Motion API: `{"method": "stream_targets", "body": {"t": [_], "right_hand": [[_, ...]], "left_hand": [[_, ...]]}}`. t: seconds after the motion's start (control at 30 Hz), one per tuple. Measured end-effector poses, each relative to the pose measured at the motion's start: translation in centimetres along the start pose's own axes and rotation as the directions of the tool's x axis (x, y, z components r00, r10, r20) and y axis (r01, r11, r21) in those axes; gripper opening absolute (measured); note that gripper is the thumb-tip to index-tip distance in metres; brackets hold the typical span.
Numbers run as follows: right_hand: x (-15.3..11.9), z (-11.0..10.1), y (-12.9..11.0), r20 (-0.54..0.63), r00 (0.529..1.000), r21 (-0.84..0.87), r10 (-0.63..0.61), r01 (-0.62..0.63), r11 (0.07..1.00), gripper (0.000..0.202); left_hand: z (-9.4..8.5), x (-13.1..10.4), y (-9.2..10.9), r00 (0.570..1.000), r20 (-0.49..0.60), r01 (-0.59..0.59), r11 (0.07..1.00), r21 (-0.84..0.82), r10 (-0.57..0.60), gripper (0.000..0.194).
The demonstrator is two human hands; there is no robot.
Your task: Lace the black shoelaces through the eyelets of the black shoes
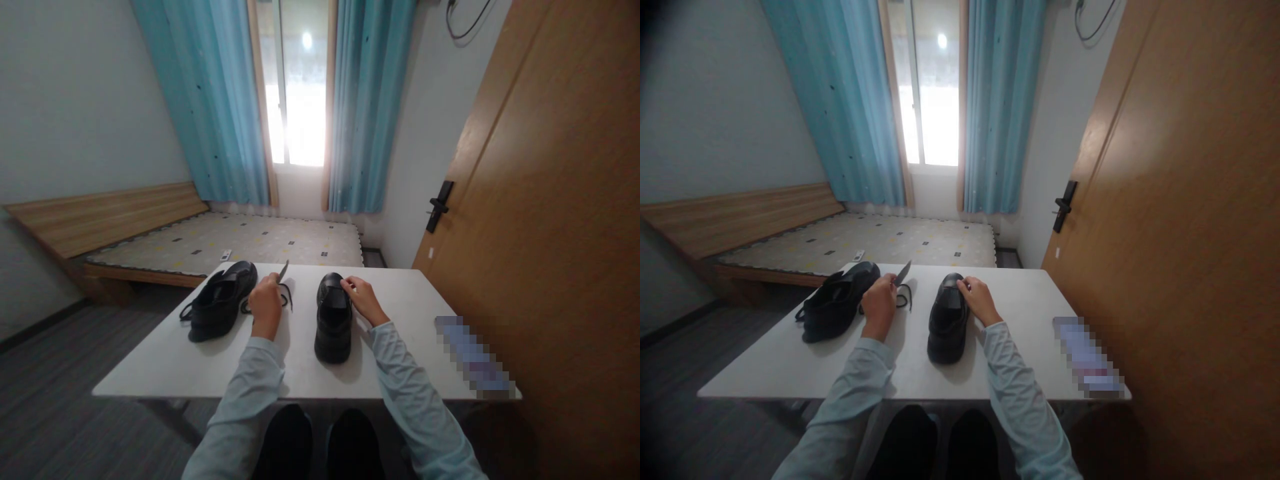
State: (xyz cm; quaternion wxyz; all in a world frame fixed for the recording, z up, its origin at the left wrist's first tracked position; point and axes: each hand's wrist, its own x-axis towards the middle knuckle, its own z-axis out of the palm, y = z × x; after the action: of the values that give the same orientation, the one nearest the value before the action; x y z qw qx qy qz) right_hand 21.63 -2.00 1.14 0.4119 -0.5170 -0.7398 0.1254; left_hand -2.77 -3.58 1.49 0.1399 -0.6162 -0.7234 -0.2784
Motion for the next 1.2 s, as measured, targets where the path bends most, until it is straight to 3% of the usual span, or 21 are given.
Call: {"method": "stream_targets", "body": {"t": [0.13, 0.3, 0.53, 0.8, 1.0, 1.2], "right_hand": [[0.0, 0.0, -0.1, -0.009, 1.0, 0.008, -0.003, 0.003, 1.0, 0.034], [0.1, -0.2, -0.1, -0.024, 0.999, 0.105, 0.024, -0.021, 0.994, 0.033], [0.5, -0.4, -0.1, -0.054, 0.991, 0.461, 0.124, -0.086, 0.883, 0.037], [0.2, -1.1, -1.2, -0.011, 0.983, 0.727, 0.185, -0.119, 0.676, 0.04], [0.0, -1.4, -1.4, -0.035, 0.975, 0.755, 0.219, -0.117, 0.645, 0.036], [-0.1, -1.9, -1.8, -0.09, 0.956, 0.772, 0.279, -0.11, 0.626, 0.035]], "left_hand": [[-0.9, -0.2, 1.5, 0.975, -0.149, -0.169, 0.985, -0.02, 0.164, 0.028], [-2.0, -0.8, 4.0, 0.878, -0.281, -0.405, 0.914, -0.002, 0.388, 0.024], [-4.4, -2.4, 6.5, 0.752, -0.365, -0.591, 0.806, -0.006, 0.549, 0.021], [-6.7, -4.7, 8.6, 0.652, -0.285, -0.743, 0.666, -0.061, 0.702, 0.022], [-7.4, -5.9, 10.1, 0.65, -0.088, -0.76, 0.646, -0.067, 0.755, 0.009], [-7.5, -7.1, 11.0, 0.651, -0.007, -0.757, 0.649, -0.079, 0.759, 0.005]]}}
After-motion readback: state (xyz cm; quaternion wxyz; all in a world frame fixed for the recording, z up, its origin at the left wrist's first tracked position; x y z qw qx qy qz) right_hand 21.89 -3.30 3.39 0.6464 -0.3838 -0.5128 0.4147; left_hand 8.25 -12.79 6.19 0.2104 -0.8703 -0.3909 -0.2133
